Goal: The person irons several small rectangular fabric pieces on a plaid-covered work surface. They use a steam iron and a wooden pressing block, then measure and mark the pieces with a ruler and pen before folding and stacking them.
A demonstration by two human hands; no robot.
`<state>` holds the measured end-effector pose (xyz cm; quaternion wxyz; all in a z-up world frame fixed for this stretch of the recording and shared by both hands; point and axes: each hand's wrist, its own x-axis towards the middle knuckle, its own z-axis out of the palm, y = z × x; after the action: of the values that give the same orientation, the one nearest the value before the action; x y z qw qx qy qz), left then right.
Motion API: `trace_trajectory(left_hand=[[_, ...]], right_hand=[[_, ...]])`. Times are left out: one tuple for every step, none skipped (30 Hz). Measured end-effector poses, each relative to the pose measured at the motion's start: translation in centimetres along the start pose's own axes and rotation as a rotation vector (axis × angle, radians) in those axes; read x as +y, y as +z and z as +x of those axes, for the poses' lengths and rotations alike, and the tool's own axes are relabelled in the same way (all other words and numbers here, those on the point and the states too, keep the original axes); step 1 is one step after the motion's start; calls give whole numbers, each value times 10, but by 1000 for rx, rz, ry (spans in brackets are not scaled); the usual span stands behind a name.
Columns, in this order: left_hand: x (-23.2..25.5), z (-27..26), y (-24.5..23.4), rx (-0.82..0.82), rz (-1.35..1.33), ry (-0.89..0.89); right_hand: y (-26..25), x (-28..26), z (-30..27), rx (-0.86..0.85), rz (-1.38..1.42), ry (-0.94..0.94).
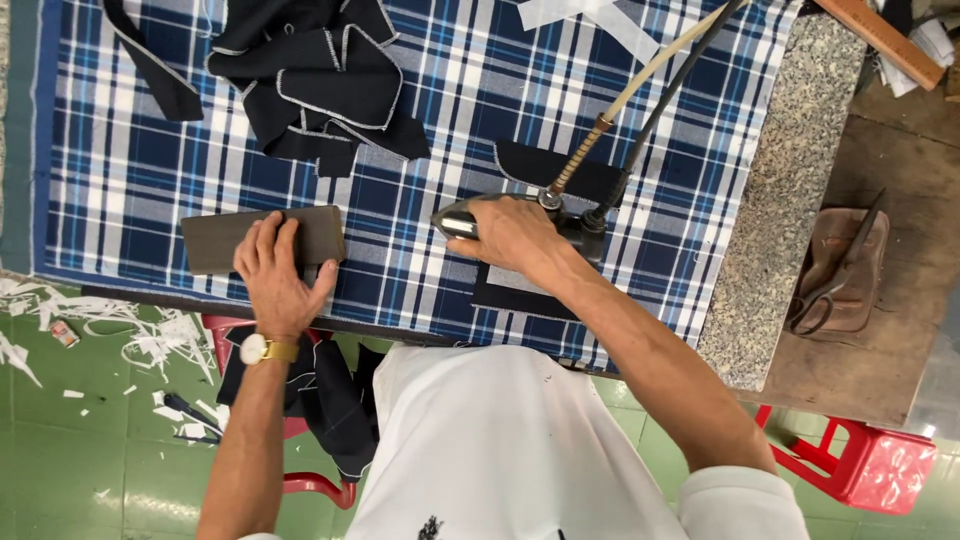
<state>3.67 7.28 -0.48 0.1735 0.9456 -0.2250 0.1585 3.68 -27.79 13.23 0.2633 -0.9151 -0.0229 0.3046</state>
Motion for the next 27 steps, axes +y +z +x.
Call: trace_trajectory(left_hand=[[-10,-1,-5,0,6,1],[-20,-1,-9,-88,4,4],[-29,-2,-13,-176,2,7],[-32,3,-22,-180,2,17],[-33,8,-31,-208,55,32],[-35,14,-39,-234,107,52],[-37,16,-40,-238,107,67],[-40,19,-42,-288,106,69],[-42,22,-43,-338,105,72],[-43,27,-45,-337,108,89],[-44,31,-46,-396,118,81],[-45,36,-48,-457,129,73],[-52,35,-45,-459,133,91],[-60,36,-41,-543,164,60],[-68,37,-37,-625,197,27],[-69,36,-35,-627,201,47],[-72,36,-33,-628,220,55],[-74,36,-30,-629,239,64],[-61,41,-28,-631,242,83],[-47,43,-25,-636,149,82],[-34,44,-23,-643,55,80],[-10,50,-18,-646,55,88],[14,56,-13,-584,2,169],[38,59,-8,-518,-52,243],[60,64,-1,-518,-54,244],[82,68,6,-504,-124,300],[103,73,12,-488,-193,354]], right_hand=[[5,9,0,1,2,-5],[12,19,0,-24,-49,-1],[18,29,-1,-50,-100,3],[18,35,-4,-45,-91,8],[18,41,-8,-58,-94,23],[18,48,-13,-68,-95,39],[19,53,-17,-60,-84,46],[18,59,-21,-64,-83,78],[18,64,-25,-67,-82,109],[15,68,-31,-55,-71,114],[12,71,-37,-64,-58,137],[10,75,-43,-75,-42,160],[10,79,-47,-64,-28,166],[10,84,-50,-65,-23,184],[11,89,-54,-65,-18,202],[10,93,-60,-55,-4,210],[10,97,-65,-55,4,229],[9,102,-70,-57,12,248],[6,104,-75,-47,26,256],[3,106,-82,-34,42,280],[1,108,-88,-21,58,304],[-1,110,-94,-19,64,309],[-1,112,-100,-11,81,328],[-3,114,-105,-6,93,344],[-6,115,-112,-5,92,346],[-9,117,-118,10,110,381],[-13,118,-124,24,128,417]])
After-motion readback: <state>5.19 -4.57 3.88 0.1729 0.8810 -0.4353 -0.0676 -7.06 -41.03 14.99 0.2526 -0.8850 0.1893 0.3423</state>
